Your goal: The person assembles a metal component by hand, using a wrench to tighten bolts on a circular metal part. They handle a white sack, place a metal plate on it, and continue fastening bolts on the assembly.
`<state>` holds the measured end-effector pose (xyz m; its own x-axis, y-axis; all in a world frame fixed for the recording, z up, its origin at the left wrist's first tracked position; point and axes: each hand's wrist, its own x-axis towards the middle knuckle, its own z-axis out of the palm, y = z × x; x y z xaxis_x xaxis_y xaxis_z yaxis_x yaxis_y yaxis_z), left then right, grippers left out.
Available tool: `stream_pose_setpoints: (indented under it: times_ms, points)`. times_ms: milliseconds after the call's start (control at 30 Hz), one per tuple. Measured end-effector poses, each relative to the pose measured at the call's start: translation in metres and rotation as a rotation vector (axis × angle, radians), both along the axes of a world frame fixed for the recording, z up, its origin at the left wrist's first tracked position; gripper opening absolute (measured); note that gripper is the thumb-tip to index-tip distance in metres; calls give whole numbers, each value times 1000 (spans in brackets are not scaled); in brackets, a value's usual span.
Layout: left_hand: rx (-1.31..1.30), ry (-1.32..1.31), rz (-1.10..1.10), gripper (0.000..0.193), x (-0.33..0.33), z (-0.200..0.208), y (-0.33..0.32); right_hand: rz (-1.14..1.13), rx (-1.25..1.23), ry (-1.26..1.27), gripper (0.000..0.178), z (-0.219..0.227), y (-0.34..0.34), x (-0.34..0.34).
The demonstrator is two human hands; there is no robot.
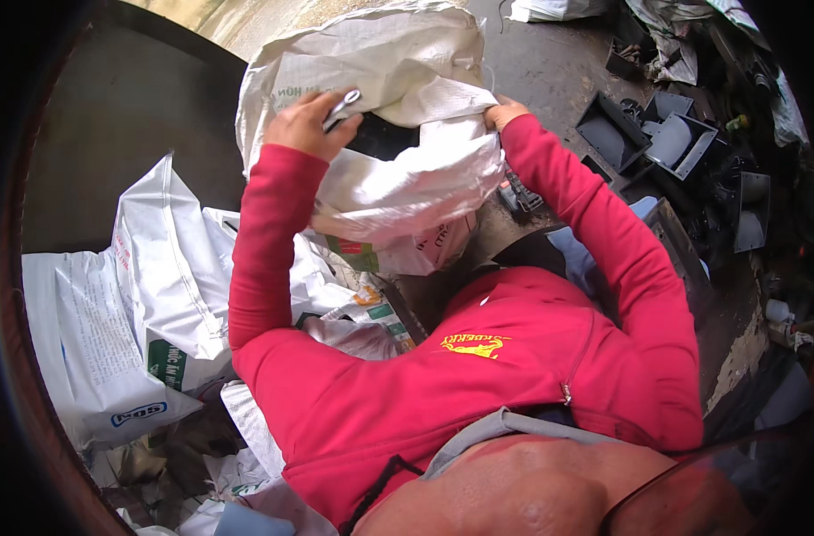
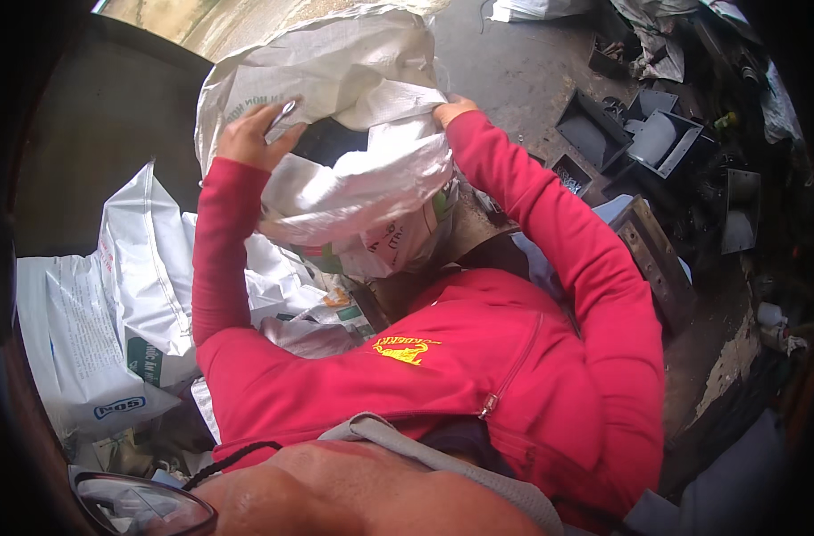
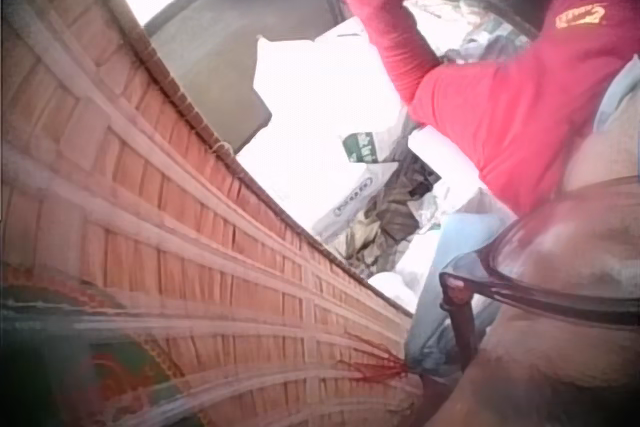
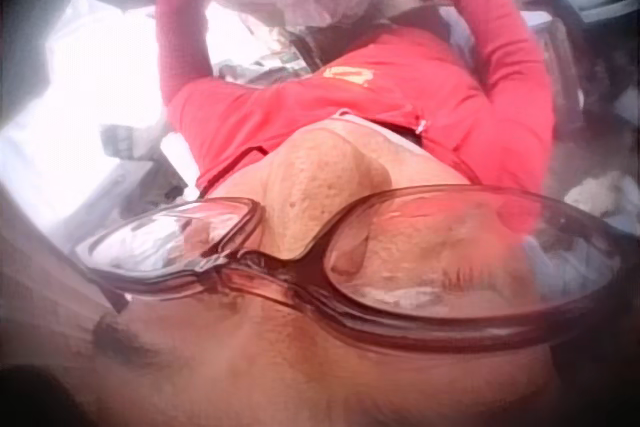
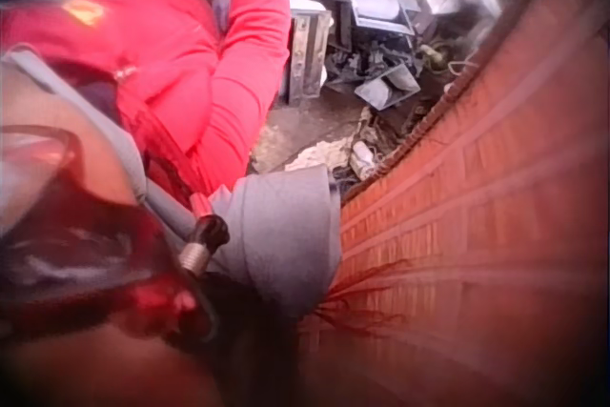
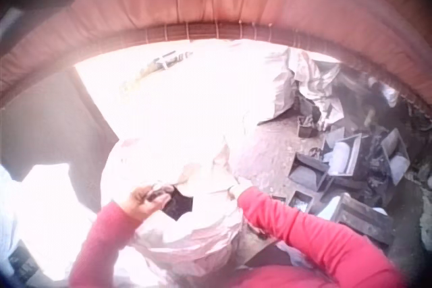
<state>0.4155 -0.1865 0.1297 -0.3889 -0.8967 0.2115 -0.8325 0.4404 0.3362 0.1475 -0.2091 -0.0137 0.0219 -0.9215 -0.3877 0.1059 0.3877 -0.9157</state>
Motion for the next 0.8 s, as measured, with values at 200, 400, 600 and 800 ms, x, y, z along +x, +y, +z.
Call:
stream_pose_setpoints:
  times_ms: [200, 400, 600, 800]
  points:
    - [-127, -456, 269, 111, 33, -30, -75, 184, 34, -520, 35, 33, 23, -3]
    - [34, -333, 256, 45, 104, -111, -151, 223, -52, -660, 31, 54, 21, -22]
    - [275, -46, 260, 32, 106, -78, -130, 129, -477, 198, 48, 50, -9, -53]
    - [-388, -127, -151, 31, 69, -64, -127, 196, -542, 893, 48, 80, -12, -33]
